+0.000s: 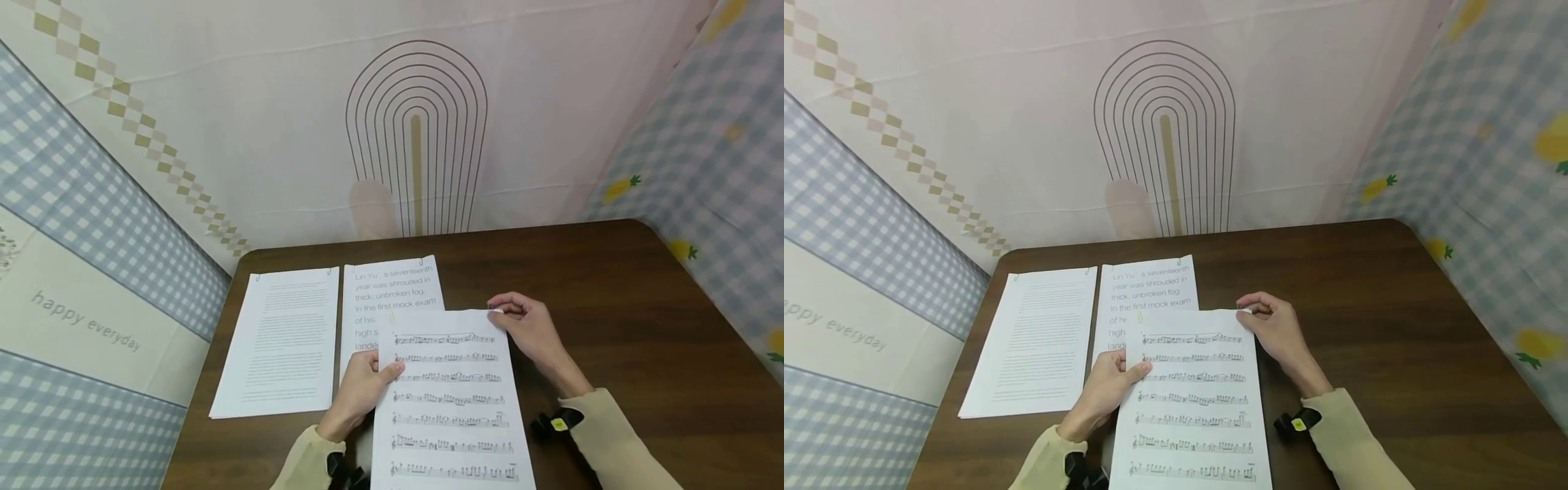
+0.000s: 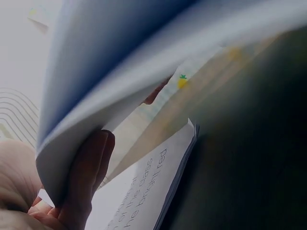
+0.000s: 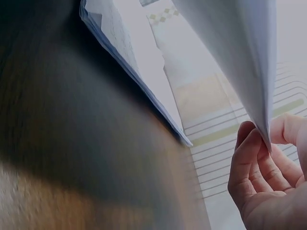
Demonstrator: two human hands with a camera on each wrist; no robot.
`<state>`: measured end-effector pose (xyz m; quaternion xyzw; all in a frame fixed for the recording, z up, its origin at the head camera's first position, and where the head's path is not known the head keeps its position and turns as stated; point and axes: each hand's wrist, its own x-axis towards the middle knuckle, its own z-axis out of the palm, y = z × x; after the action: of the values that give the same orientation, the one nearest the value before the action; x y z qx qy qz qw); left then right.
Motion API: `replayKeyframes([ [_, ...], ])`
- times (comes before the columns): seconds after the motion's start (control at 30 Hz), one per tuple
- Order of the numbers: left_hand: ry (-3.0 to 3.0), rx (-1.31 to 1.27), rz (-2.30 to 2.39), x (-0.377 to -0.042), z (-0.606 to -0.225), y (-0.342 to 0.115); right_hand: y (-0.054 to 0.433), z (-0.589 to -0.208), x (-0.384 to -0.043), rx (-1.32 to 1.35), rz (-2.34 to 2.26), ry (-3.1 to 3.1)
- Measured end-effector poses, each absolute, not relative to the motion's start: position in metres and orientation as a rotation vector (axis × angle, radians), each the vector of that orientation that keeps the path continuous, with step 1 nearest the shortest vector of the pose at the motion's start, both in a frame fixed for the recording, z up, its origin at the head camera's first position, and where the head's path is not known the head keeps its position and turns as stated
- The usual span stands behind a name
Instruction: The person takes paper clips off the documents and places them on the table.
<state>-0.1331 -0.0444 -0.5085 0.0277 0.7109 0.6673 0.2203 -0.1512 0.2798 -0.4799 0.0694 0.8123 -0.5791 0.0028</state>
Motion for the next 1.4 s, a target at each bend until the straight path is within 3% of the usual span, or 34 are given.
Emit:
replayKeyframes([
  [0.43, 1.971, 0.099, 1.85, -0.132, -0.51, -0.043, 0.322, -0.482, -0.156, 0.262, -1.925, 2.563],
  [0.9, 1.959, 0.083, 1.858, -0.133, -0.509, -0.044, 0.398, -0.501, -0.158, 0.335, -1.521, 2.784],
  [1.4, 1.965, 0.088, 1.85, -0.133, -0.508, -0.044, 0.426, -0.514, -0.161, 0.33, -1.088, 2.99],
])
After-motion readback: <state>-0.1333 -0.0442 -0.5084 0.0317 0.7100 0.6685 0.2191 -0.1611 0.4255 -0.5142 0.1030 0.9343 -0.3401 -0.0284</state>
